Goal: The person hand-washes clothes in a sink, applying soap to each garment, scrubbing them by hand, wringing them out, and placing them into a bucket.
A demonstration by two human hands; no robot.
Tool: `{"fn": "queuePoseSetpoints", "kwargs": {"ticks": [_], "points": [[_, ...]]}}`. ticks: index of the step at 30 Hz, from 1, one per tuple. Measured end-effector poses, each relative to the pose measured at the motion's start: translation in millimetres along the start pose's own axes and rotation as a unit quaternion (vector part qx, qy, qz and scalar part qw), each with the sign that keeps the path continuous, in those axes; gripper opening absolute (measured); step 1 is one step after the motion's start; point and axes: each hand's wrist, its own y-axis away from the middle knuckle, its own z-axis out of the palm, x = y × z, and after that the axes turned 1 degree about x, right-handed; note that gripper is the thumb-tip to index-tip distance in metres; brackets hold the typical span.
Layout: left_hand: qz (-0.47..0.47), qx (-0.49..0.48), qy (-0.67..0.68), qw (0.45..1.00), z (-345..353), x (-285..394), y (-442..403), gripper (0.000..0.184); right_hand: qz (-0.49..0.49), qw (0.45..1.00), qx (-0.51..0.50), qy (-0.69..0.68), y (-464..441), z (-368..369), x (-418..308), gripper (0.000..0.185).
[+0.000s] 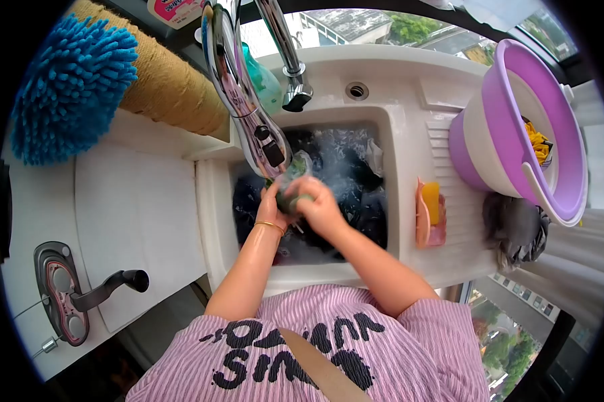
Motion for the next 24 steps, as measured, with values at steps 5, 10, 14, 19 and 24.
{"fn": "queuePoseSetpoints", "kwargs": {"ticks": [5, 10, 14, 19, 24], "points": [[-0.131, -0.324, 0.093, 0.933, -18.1, 19.1, 0.0, 0.049, -0.274, 0.934, -0.053, 0.222, 26.5, 73.6, -54.1, 0.021], [-0.101, -0.287, 0.144, 0.941, -36.2, -11.4, -8.0, 0.048, -0.318, 0.891, -0.022, 0.324, 8.4, 71.2, -14.7, 0.025], [-0.063, -0.229, 0.131, 0.963, -37.4, -32.5, -29.9, 0.047, -0.282, 0.875, 0.012, 0.393, -7.9, 46.2, -0.2, 0.024], [-0.056, -0.103, 0.037, 0.992, -31.3, -22.6, -14.3, 0.038, -0.053, 0.882, 0.113, 0.455, -28.7, -1.8, 17.4, 0.024], [0.41, -0.127, -0.482, 0.764, -30.8, 14.6, 62.2, 0.032, 0.029, 0.971, -0.052, 0.231, 0.6, -37.9, -34.4, 0.025]]}}
